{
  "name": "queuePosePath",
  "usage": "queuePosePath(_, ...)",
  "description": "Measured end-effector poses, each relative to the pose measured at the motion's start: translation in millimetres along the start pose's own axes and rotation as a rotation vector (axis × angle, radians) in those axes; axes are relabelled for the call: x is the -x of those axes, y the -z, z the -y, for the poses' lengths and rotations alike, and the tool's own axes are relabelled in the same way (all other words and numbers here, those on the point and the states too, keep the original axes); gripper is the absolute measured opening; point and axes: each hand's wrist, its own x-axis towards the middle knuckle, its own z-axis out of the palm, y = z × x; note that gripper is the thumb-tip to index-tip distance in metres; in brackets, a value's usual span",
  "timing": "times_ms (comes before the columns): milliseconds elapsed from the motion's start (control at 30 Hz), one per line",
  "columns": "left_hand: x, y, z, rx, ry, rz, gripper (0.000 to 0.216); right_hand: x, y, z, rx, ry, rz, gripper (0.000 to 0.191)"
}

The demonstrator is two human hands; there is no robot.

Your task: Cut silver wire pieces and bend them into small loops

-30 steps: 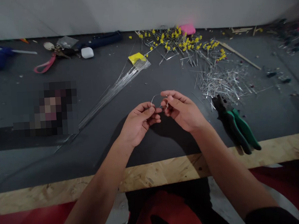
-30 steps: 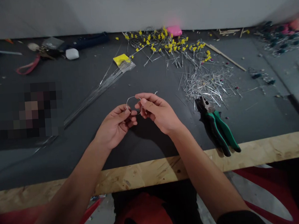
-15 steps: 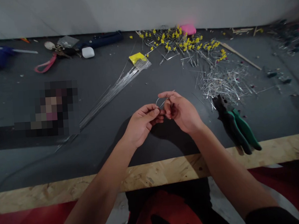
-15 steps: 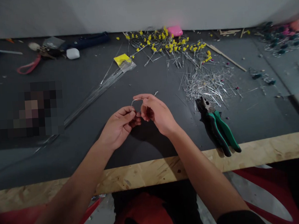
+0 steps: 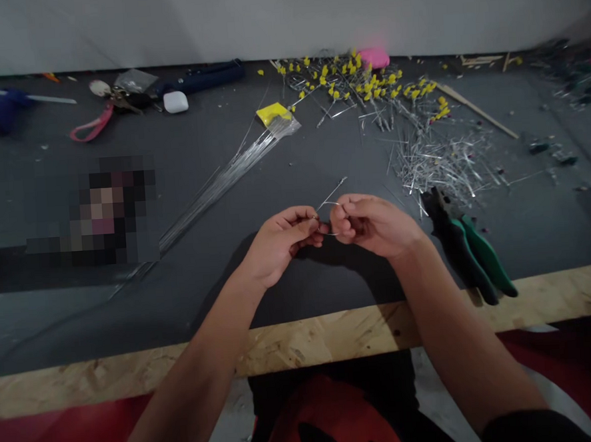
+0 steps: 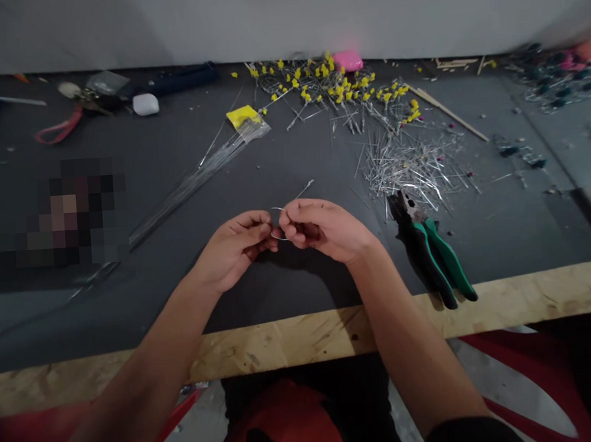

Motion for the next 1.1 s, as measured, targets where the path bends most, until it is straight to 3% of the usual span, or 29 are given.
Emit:
queuePosePath(267,4,6,-8,-0.068,0.052,0.049,0.012,3,6,3,-0.039,-0.089,0.064,0.006)
queuePosePath(567,2,5,-5,-0.047,0.065,0.049,0.012,3,5,3,-0.044,-0.089,0.077,0.006)
queuePosePath(1100,0,3,-3,-0.020,0.041,0.031,0.012,-5,-7,-3,-0.059,-0.070,-0.166,0.005)
